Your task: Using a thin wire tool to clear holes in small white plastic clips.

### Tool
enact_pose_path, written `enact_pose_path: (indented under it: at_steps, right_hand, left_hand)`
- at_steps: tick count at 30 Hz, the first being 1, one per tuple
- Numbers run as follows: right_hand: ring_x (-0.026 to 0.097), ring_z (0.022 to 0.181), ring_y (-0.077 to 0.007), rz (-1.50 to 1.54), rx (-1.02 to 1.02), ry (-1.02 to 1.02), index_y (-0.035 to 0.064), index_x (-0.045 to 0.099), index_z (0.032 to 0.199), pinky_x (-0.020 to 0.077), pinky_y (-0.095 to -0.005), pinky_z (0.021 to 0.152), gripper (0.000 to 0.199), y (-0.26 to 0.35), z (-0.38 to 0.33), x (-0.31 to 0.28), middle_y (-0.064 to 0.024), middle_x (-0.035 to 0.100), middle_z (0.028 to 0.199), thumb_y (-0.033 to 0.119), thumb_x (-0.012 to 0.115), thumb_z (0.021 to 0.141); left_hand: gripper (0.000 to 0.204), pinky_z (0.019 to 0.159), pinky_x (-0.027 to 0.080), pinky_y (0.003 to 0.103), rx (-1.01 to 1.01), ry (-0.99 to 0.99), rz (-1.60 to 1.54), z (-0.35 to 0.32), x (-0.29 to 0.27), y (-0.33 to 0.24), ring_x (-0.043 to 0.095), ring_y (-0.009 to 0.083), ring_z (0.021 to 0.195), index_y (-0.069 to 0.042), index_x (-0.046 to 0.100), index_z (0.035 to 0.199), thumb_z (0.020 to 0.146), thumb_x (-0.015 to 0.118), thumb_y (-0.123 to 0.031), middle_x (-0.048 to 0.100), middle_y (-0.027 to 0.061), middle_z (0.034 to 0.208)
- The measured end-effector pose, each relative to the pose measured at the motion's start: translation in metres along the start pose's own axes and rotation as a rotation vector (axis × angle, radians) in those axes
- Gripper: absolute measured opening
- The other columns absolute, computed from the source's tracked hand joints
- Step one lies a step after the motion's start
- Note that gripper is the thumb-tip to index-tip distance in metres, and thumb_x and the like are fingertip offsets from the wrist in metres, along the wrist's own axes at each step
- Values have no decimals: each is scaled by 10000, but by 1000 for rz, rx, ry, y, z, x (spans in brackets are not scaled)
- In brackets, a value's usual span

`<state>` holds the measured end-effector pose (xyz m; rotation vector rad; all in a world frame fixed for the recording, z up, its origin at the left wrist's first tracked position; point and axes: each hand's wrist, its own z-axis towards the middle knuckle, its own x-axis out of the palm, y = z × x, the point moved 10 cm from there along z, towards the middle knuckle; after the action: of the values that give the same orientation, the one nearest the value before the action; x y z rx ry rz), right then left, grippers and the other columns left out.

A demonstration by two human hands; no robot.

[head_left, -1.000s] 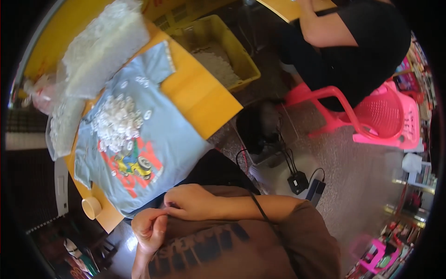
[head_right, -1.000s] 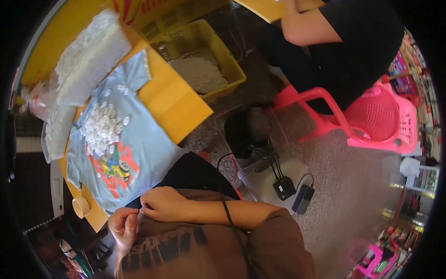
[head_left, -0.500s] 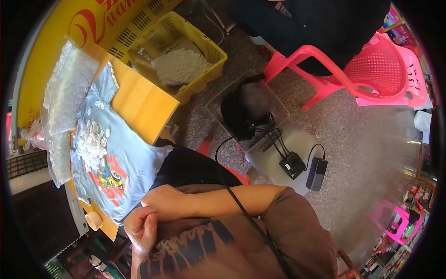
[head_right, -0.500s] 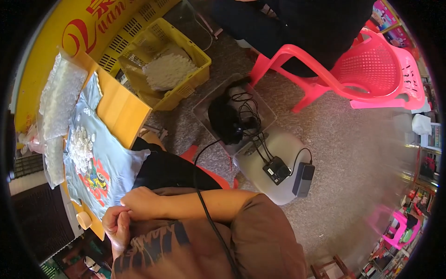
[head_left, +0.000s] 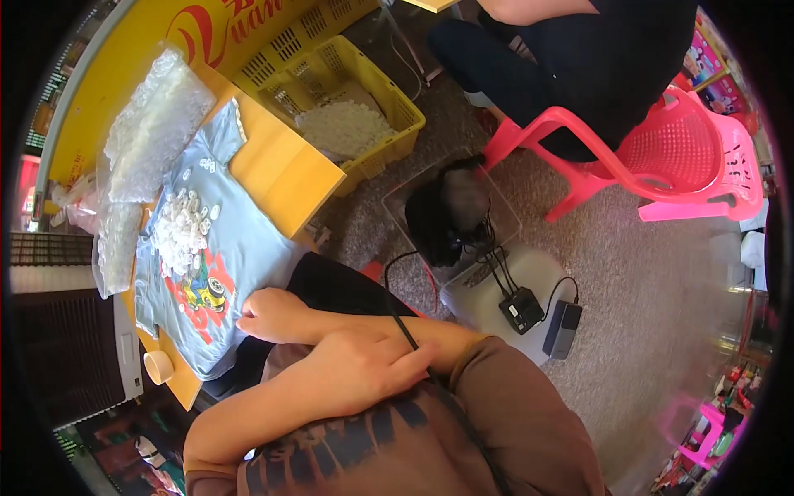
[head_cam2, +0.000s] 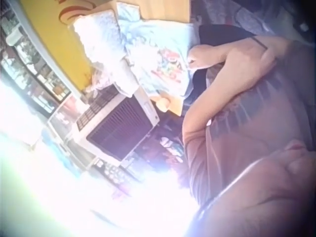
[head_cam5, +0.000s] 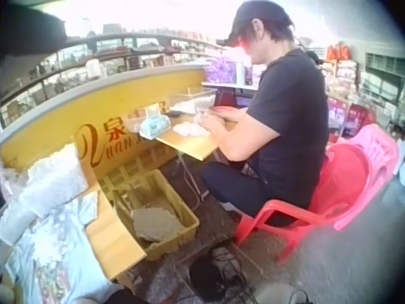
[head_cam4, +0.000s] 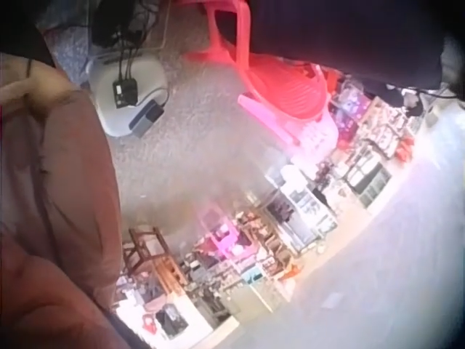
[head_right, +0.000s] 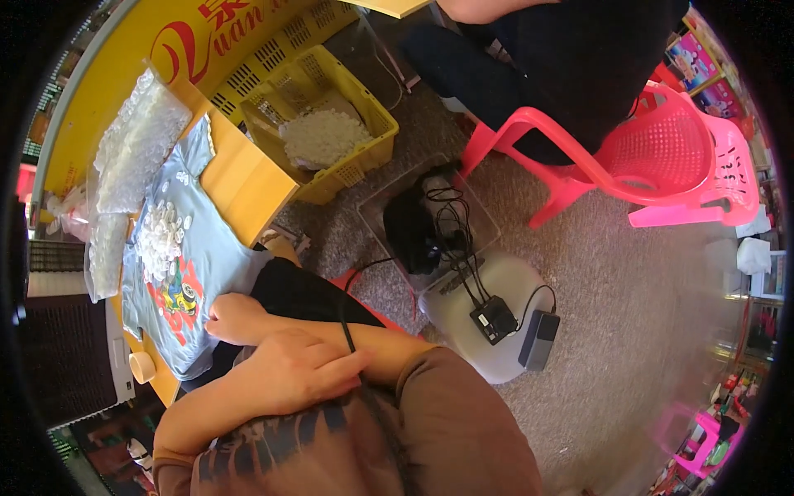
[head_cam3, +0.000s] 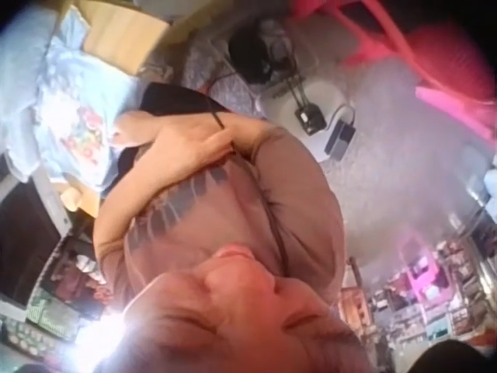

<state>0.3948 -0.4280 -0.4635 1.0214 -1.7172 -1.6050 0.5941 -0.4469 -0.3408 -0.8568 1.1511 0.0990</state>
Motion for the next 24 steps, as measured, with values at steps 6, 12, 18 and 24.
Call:
enact_pose_path:
  at_steps: [6, 12, 18, 24]
  right_hand:
    - [598, 637, -325, -282, -148, 215, 2, 599, 660, 444, -428, 578, 301, -4, -5, 31, -182, 584, 632, 291, 548, 726]
    - [605, 648, -304, -402, -219, 390, 33, 619, 680, 447, -421, 569, 216, -2, -55, 20, -162, 611, 694, 215, 524, 747]
    - [604, 648, -301, -464, -334, 691, 40, 625, 690, 449, -417, 564, 198, 12, -75, 65, -155, 615, 704, 198, 523, 754]
    - [603, 647, -299, -522, -406, 911, 48, 632, 699, 450, -412, 560, 182, 32, -57, 128, -147, 619, 714, 180, 523, 761]
  left_hand:
    - [339, 510, 457, 287, 116, 165, 43, 30, 25, -4, 588, 198, 633, -37, 549, 1002, 699, 569, -187, 572, 41, 731]
    - [164, 504, 459, 321, 73, 50, 153, 89, 28, 9, 601, 205, 630, -55, 590, 757, 656, 583, -185, 583, 61, 688]
    - [182, 616, 471, 416, -326, 265, -496, 90, 60, 33, 600, 348, 708, -1, 625, 775, 710, 536, -146, 607, 180, 752]
    - [258, 700, 454, 398, -249, -289, -892, 36, -33, 64, 576, 352, 810, -11, 597, 902, 730, 507, -180, 591, 200, 811]
